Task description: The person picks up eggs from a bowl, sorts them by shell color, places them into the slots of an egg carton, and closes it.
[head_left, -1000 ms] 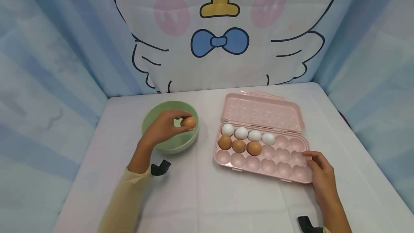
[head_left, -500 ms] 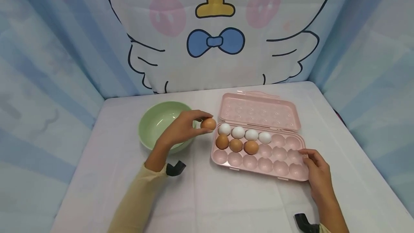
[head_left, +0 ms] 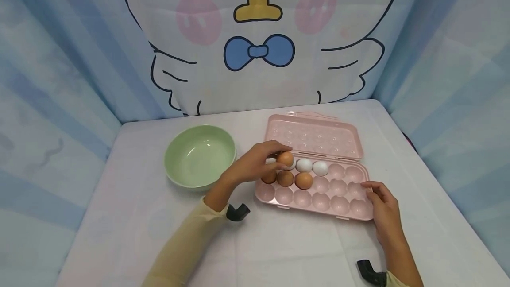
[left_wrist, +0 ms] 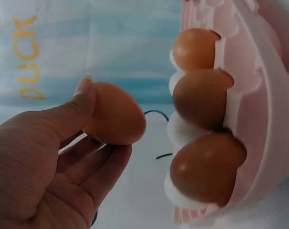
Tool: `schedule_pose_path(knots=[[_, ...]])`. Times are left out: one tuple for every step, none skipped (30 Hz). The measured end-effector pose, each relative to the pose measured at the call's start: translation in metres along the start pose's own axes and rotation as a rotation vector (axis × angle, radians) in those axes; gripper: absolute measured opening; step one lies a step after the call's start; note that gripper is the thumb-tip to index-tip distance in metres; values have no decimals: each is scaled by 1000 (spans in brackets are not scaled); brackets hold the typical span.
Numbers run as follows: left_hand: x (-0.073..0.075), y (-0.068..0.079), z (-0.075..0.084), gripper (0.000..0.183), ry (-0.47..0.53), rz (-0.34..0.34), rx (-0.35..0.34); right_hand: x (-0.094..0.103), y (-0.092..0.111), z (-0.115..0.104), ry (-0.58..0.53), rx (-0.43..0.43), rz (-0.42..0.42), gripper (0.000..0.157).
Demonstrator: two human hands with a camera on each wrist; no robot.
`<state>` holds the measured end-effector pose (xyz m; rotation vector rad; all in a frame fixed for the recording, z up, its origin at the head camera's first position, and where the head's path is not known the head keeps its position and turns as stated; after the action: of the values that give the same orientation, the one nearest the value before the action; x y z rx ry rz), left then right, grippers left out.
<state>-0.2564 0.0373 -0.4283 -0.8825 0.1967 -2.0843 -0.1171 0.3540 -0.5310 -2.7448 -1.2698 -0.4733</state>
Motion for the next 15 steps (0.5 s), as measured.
schedule_pose_path(knots=[[-7, -3, 0, 45, 9, -8, -5, 1, 0, 1, -2, 0, 3, 35], [-14, -5, 1, 44, 11, -16, -16, 2, -1, 1, -2, 0, 6, 35], [-20, -8, 2, 43, 15, -21, -25, 3, -1, 2, -4, 0, 7, 35], [-25, -10, 2, 43, 15, -23, -31, 3, -2, 2, -4, 1, 6, 35], [-30, -11, 3, 42, 10, -23, -34, 3, -3, 3, -9, 4, 5, 35], [-35, -13, 3, 42, 11, -20, -41, 2, -3, 3, -17, 6, 4, 35], [-39, -14, 3, 42, 20, -20, -39, 2, -3, 3, -24, 7, 3, 34], [-43, -15, 3, 42, 37, -19, -36, 1, -4, 3, -29, 7, -1, 34], [-48, -16, 3, 43, 57, -17, -27, 0, -4, 3, -35, 10, -4, 34], [-52, -18, 2, 43, 82, -14, -11, 0, -4, 2, -40, 13, -6, 34], [-56, -19, 2, 44, 117, -13, 5, 0, -4, 2, -45, 16, -8, 34], [-61, -20, 2, 44, 150, -13, 22, 0, -4, 2, -44, 18, -9, 34], [-65, -21, 2, 45, 178, -15, 41, 1, -4, 1, -44, 22, -10, 34], [-70, -22, 2, 45, 201, -14, 48, 1, -4, 1, -43, 27, -10, 34], [-74, -23, 3, 45, 223, -10, 58, 3, -4, 1, -41, 31, -7, 34]])
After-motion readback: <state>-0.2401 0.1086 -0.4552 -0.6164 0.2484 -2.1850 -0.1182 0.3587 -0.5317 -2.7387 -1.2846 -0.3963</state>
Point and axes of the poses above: each hand's wrist, its own y-axis away from the middle knuckle, its own x-axis out of the back of the hand, z = x × y, the point moved 5 cm from there along -y, towards the middle knuckle, and after that the axes turned 13 degrees about z, right-handed, at the moved point
